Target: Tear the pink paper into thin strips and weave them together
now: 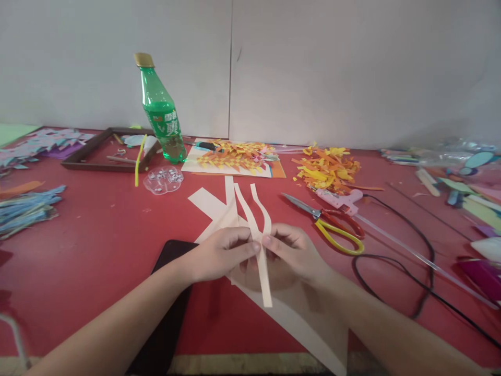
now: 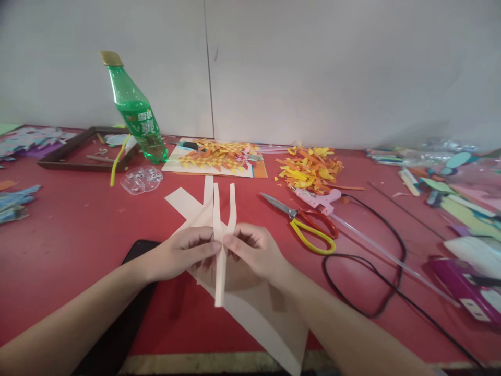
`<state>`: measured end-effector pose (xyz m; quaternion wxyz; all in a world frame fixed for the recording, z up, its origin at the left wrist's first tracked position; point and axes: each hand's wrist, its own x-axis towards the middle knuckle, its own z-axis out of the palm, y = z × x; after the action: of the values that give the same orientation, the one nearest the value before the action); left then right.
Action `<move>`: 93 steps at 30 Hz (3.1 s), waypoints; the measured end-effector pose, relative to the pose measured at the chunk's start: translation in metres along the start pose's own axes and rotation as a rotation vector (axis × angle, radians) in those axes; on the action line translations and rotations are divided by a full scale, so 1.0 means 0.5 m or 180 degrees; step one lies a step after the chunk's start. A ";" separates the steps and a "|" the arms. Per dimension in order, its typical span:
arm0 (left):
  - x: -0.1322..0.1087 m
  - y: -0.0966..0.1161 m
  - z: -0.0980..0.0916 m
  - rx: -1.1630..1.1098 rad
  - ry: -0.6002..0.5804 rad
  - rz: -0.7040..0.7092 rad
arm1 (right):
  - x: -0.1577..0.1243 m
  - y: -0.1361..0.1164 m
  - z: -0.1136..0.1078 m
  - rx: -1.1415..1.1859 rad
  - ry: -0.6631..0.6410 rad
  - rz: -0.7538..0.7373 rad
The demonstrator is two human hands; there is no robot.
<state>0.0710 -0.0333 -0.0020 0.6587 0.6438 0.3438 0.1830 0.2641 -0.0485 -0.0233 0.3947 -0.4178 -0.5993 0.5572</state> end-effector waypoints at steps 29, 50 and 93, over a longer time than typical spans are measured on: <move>0.003 -0.014 -0.002 0.0597 0.0569 0.0223 | -0.005 -0.005 0.003 0.0058 -0.0123 0.0222; 0.001 -0.006 0.000 0.0304 0.0398 0.0292 | -0.003 -0.001 -0.001 -0.0184 0.0176 0.0036; 0.001 -0.004 0.001 0.0367 0.0317 0.0118 | -0.004 0.000 -0.001 -0.0141 0.0009 0.0064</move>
<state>0.0715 -0.0336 -0.0042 0.5991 0.6770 0.3741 0.2069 0.2654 -0.0503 -0.0233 0.3806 -0.4332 -0.6067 0.5472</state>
